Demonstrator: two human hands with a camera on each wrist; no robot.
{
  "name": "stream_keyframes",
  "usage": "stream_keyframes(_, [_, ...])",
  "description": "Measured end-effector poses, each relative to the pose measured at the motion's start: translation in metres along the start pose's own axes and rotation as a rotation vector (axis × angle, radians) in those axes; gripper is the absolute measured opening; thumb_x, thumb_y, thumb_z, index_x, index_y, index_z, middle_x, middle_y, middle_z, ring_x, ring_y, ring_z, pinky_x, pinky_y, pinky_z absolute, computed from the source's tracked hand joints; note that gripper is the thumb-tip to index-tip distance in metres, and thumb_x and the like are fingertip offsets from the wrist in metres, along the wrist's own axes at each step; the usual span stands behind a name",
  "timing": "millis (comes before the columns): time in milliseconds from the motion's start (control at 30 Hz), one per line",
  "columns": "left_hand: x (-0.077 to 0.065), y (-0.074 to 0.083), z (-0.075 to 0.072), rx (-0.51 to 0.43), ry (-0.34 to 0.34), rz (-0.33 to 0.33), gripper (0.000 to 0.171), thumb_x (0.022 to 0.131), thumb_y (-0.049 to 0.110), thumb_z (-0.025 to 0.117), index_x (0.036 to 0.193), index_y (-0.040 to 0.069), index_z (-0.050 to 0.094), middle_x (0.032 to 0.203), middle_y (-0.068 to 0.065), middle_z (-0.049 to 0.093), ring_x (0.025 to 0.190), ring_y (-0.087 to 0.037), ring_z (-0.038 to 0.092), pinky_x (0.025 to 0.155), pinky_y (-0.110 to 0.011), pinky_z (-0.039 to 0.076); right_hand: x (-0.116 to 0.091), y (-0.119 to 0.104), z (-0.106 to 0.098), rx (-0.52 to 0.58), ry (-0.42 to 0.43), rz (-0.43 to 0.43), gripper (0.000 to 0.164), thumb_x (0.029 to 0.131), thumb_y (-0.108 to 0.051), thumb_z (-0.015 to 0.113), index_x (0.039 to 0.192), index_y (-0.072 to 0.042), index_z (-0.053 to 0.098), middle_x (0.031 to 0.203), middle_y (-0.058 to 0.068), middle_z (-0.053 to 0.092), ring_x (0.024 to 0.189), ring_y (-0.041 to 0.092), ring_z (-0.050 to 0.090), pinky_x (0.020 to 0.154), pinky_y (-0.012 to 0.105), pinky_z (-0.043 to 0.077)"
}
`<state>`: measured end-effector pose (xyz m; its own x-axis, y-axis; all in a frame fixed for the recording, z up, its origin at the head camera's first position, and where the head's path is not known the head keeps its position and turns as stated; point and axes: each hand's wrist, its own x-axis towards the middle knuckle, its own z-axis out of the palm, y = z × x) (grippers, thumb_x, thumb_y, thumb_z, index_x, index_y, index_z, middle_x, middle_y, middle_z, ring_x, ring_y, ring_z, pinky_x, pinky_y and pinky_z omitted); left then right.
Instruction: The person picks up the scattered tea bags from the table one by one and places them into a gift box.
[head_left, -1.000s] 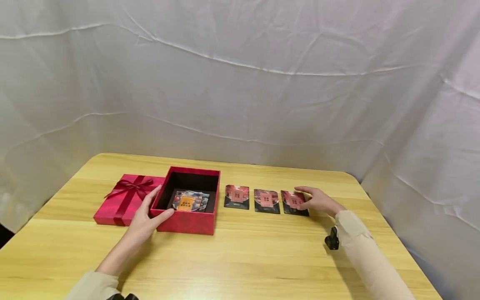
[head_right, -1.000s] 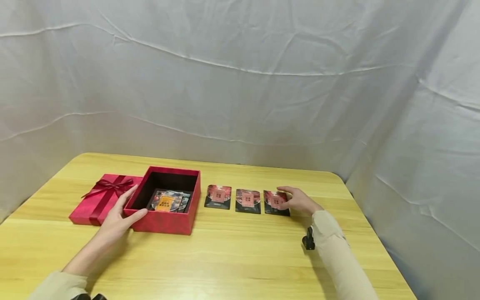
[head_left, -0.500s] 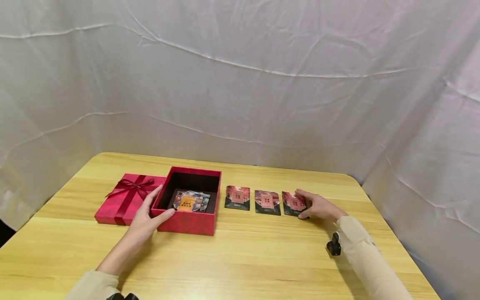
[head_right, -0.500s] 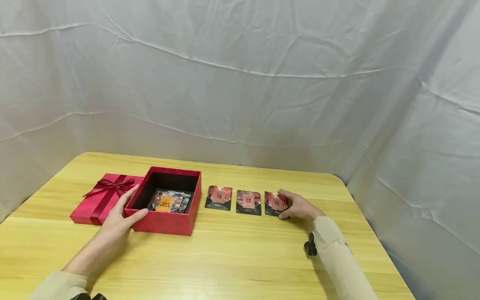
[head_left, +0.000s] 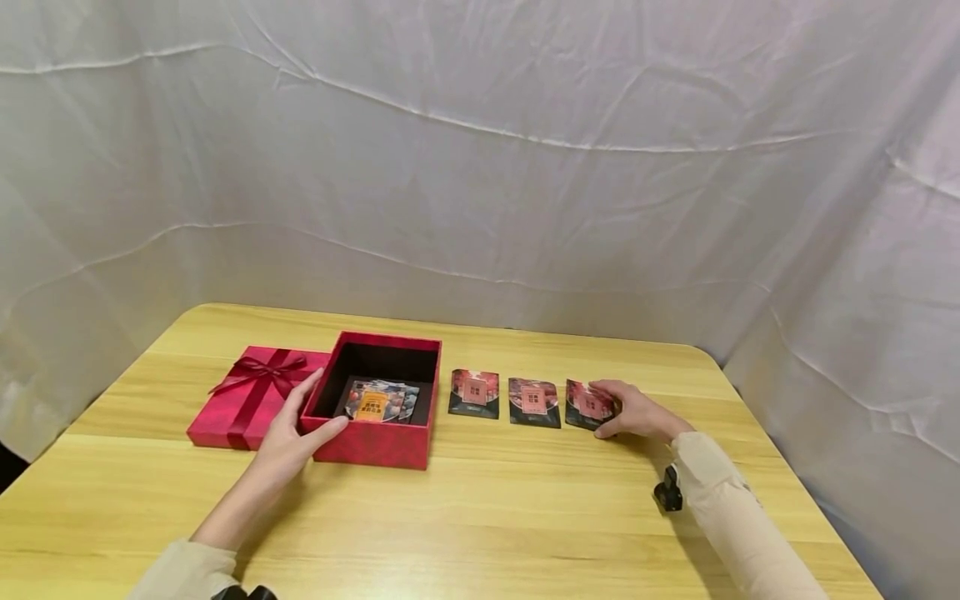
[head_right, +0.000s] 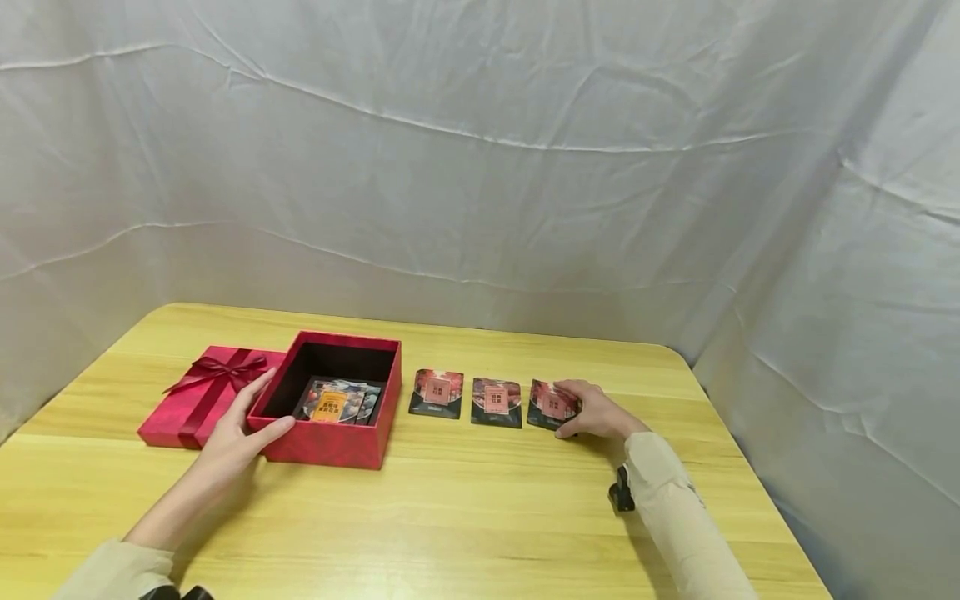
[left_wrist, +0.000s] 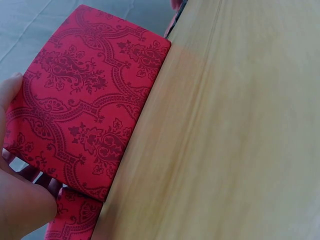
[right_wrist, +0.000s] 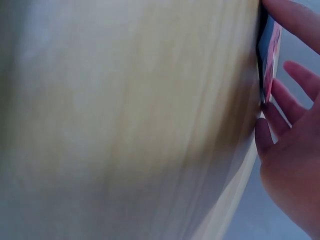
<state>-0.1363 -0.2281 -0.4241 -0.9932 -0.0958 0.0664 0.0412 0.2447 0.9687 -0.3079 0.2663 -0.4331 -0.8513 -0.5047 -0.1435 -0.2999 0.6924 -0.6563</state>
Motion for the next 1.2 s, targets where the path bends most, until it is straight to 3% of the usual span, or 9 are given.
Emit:
stream_keyframes(133, [0.0, 0.0, 0.0, 0.002, 0.0, -0.001, 0.084, 0.092, 0.02, 0.067, 0.156, 0.018, 0.014, 0.152, -0.02, 0.024, 0.136, -0.035, 0.021, 0.108, -0.062, 0.02, 0.001, 0.001, 0.001, -0.052, 0.036, -0.006, 0.091, 0.069, -0.018, 0.087, 0.142, 0.005, 0.039, 0.138, 0.032, 0.036, 0.123, 0.046, 0.034, 0.101, 0.062, 0.028])
stream_keyframes(433, [0.001, 0.001, 0.0, 0.003, 0.0, 0.002, 0.084, 0.092, 0.02, 0.067, 0.156, 0.018, 0.013, 0.151, -0.021, 0.025, 0.135, -0.035, 0.023, 0.107, -0.061, 0.02, -0.002, -0.001, 0.001, -0.053, 0.088, -0.033, 0.086, 0.073, -0.022, 0.083, 0.141, 0.006, 0.039, 0.133, 0.033, 0.038, 0.119, 0.045, 0.036, 0.099, 0.063, 0.031])
stream_keyframes(633, [0.001, 0.001, 0.0, 0.001, 0.0, -0.003, 0.084, 0.092, 0.019, 0.067, 0.156, 0.018, 0.013, 0.152, -0.021, 0.025, 0.135, -0.035, 0.022, 0.108, -0.061, 0.02, -0.007, -0.009, -0.001, 0.004, 0.088, -0.011, 0.083, 0.078, -0.021, 0.081, 0.142, 0.007, 0.037, 0.137, 0.034, 0.035, 0.123, 0.046, 0.036, 0.101, 0.061, 0.031])
stream_keyframes(900, [0.001, 0.0, 0.0, 0.011, -0.003, -0.014, 0.085, 0.092, 0.021, 0.067, 0.156, 0.019, 0.013, 0.152, -0.021, 0.024, 0.136, -0.036, 0.021, 0.107, -0.063, 0.019, -0.009, -0.013, 0.001, 0.012, 0.051, -0.03, 0.081, 0.079, -0.018, 0.079, 0.14, 0.013, 0.036, 0.13, 0.03, 0.049, 0.111, 0.036, 0.051, 0.097, 0.055, 0.039])
stream_keyframes(1200, [0.0, 0.001, -0.001, 0.007, -0.008, -0.019, 0.085, 0.092, 0.022, 0.067, 0.156, 0.019, 0.012, 0.153, -0.02, 0.022, 0.137, -0.037, 0.019, 0.107, -0.065, 0.019, -0.008, -0.01, 0.003, -0.068, 0.091, -0.031, 0.082, 0.078, -0.026, 0.08, 0.14, 0.007, 0.04, 0.133, 0.032, 0.043, 0.12, 0.045, 0.041, 0.099, 0.061, 0.034])
